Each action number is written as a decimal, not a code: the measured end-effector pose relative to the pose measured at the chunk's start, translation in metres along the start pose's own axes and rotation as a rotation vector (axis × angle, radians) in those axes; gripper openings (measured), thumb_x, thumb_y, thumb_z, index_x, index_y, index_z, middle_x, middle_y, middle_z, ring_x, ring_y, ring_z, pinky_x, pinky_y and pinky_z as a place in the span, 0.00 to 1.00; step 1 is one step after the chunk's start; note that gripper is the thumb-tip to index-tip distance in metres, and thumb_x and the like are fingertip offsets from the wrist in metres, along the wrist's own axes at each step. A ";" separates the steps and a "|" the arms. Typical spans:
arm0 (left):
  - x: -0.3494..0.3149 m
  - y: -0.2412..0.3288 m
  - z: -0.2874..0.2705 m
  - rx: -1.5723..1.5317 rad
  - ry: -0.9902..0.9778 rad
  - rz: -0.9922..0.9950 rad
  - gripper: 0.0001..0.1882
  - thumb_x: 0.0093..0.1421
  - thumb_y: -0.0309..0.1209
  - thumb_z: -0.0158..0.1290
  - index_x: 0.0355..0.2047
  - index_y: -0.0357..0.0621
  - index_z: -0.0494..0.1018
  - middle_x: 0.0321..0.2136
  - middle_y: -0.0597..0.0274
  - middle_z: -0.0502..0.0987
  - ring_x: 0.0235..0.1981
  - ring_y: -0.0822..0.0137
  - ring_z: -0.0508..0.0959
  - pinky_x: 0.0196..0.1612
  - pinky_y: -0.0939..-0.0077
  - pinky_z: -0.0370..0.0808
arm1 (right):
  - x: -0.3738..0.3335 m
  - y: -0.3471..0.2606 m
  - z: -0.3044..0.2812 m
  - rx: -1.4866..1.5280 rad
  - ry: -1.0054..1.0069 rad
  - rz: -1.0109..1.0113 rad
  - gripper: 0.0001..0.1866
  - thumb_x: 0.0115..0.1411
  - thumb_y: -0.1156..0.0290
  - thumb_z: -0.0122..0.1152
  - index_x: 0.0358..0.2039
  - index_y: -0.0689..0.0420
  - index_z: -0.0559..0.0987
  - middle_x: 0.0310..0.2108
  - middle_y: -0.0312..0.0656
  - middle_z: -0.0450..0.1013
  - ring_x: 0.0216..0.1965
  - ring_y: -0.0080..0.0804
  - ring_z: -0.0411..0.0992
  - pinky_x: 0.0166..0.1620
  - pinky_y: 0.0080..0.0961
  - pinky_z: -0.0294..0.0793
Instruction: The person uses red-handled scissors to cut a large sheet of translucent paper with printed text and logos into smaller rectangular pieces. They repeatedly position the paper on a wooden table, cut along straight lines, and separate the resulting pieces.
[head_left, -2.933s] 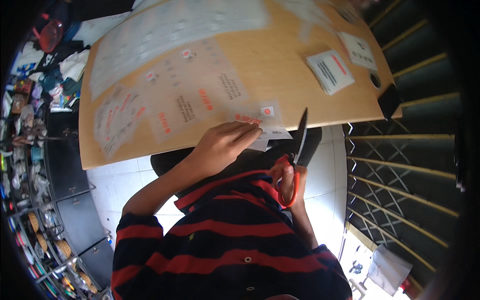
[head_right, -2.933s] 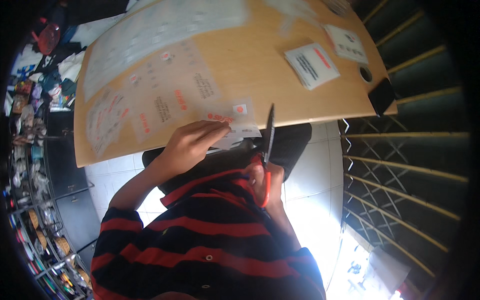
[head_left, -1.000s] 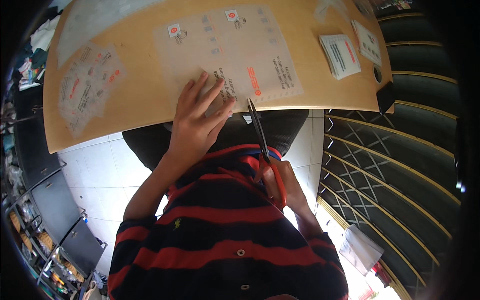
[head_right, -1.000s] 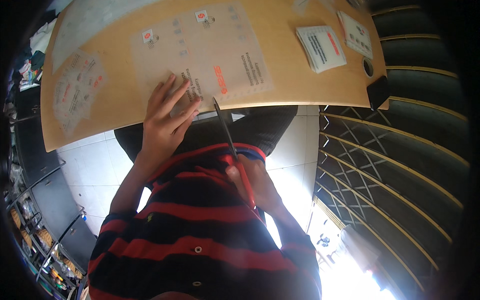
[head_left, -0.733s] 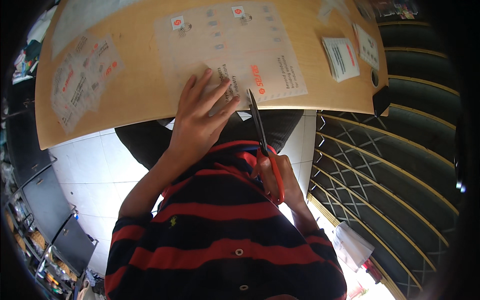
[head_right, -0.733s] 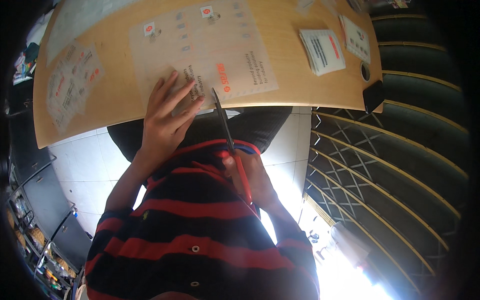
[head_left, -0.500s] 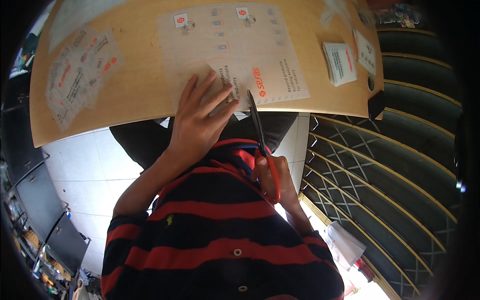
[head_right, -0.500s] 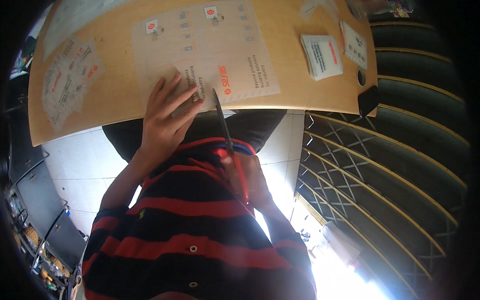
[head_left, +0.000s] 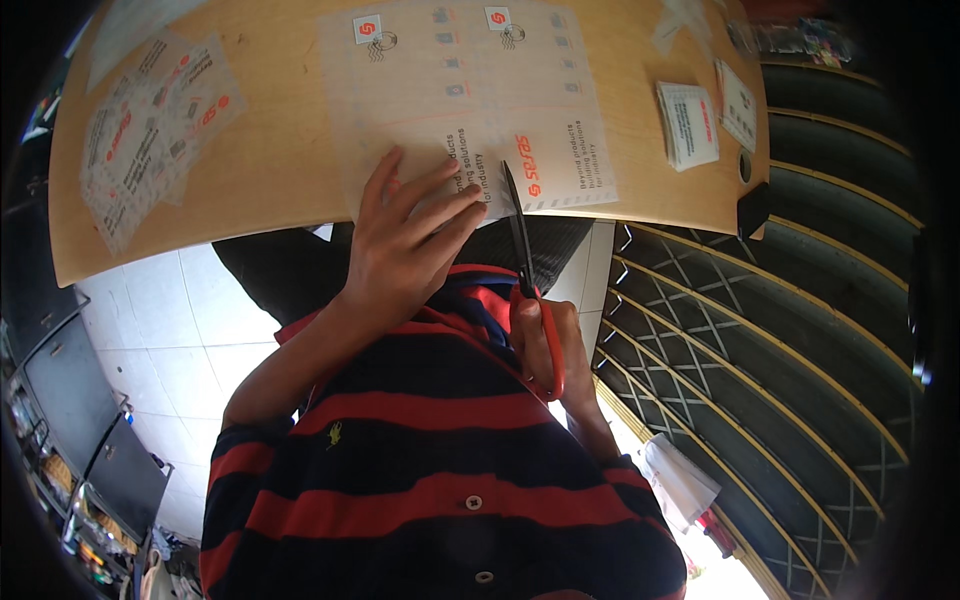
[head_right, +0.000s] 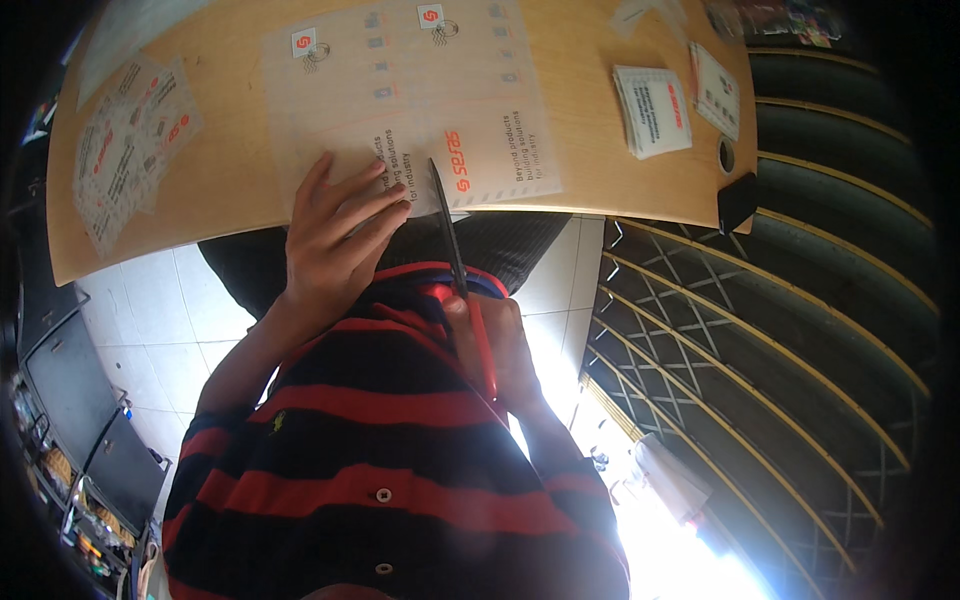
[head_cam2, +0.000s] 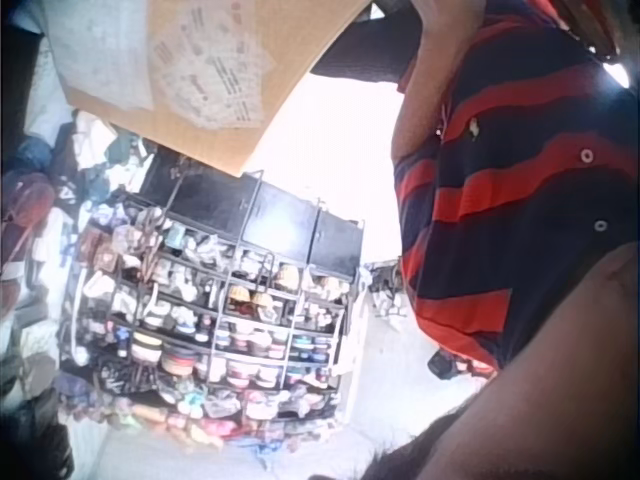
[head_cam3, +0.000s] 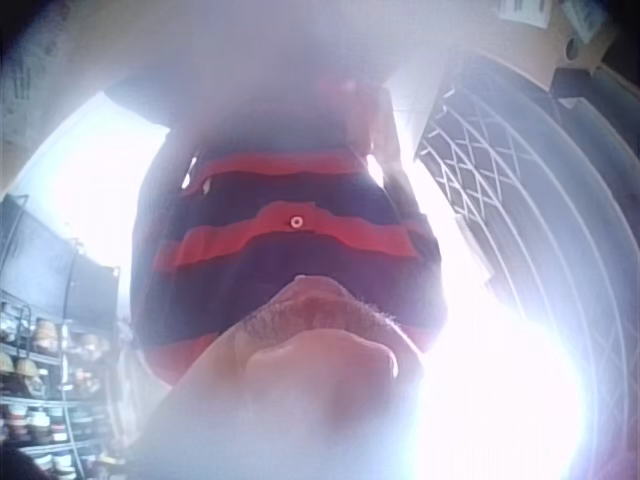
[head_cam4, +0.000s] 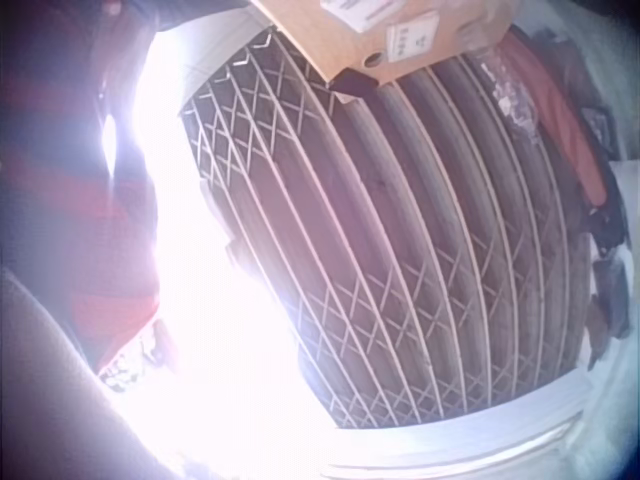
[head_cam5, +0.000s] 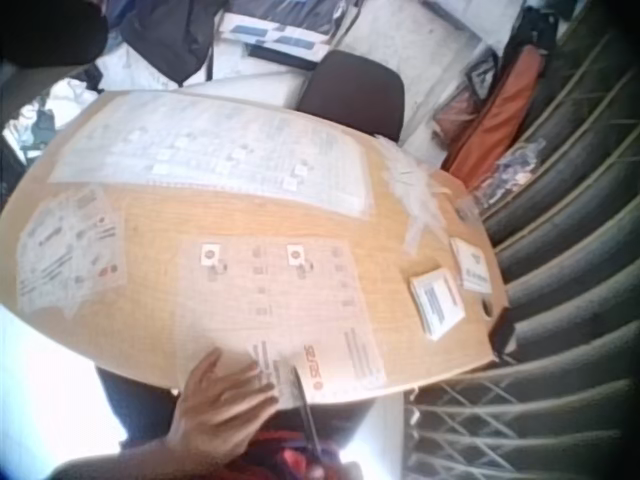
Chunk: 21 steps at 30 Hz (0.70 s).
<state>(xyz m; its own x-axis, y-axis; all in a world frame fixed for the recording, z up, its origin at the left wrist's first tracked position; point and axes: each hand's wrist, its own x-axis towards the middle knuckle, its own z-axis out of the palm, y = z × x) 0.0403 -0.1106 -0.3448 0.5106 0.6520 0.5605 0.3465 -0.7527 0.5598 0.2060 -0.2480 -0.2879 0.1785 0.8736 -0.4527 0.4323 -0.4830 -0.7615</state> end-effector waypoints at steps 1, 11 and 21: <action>0.001 0.001 -0.001 -0.004 0.006 -0.002 0.09 0.52 0.25 0.61 0.35 0.46 0.81 0.42 0.69 0.80 0.51 0.62 0.77 0.60 0.40 0.64 | -0.001 0.000 0.000 -0.003 0.002 0.005 0.37 0.71 0.47 0.36 0.10 0.59 0.67 0.07 0.36 0.62 0.08 0.22 0.61 0.15 0.20 0.58; -0.002 0.011 -0.001 -0.048 0.020 0.004 0.09 0.50 0.21 0.64 0.32 0.44 0.81 0.38 0.66 0.82 0.45 0.62 0.81 0.58 0.44 0.68 | 0.000 -0.006 -0.004 0.068 -0.032 0.061 0.35 0.71 0.47 0.41 0.15 0.62 0.68 0.09 0.39 0.58 0.13 0.30 0.58 0.20 0.34 0.58; -0.002 0.014 -0.003 -0.090 -0.001 0.027 0.07 0.52 0.22 0.61 0.32 0.44 0.81 0.38 0.67 0.82 0.44 0.64 0.82 0.57 0.44 0.69 | 0.002 -0.008 -0.008 0.067 -0.020 0.006 0.33 0.72 0.51 0.37 0.13 0.58 0.67 0.09 0.34 0.61 0.08 0.20 0.59 0.15 0.21 0.57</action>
<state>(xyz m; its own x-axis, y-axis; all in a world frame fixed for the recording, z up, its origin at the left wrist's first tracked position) 0.0418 -0.1223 -0.3366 0.5196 0.6317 0.5753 0.2603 -0.7584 0.5976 0.2100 -0.2414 -0.2788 0.1627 0.8698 -0.4658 0.3709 -0.4914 -0.7880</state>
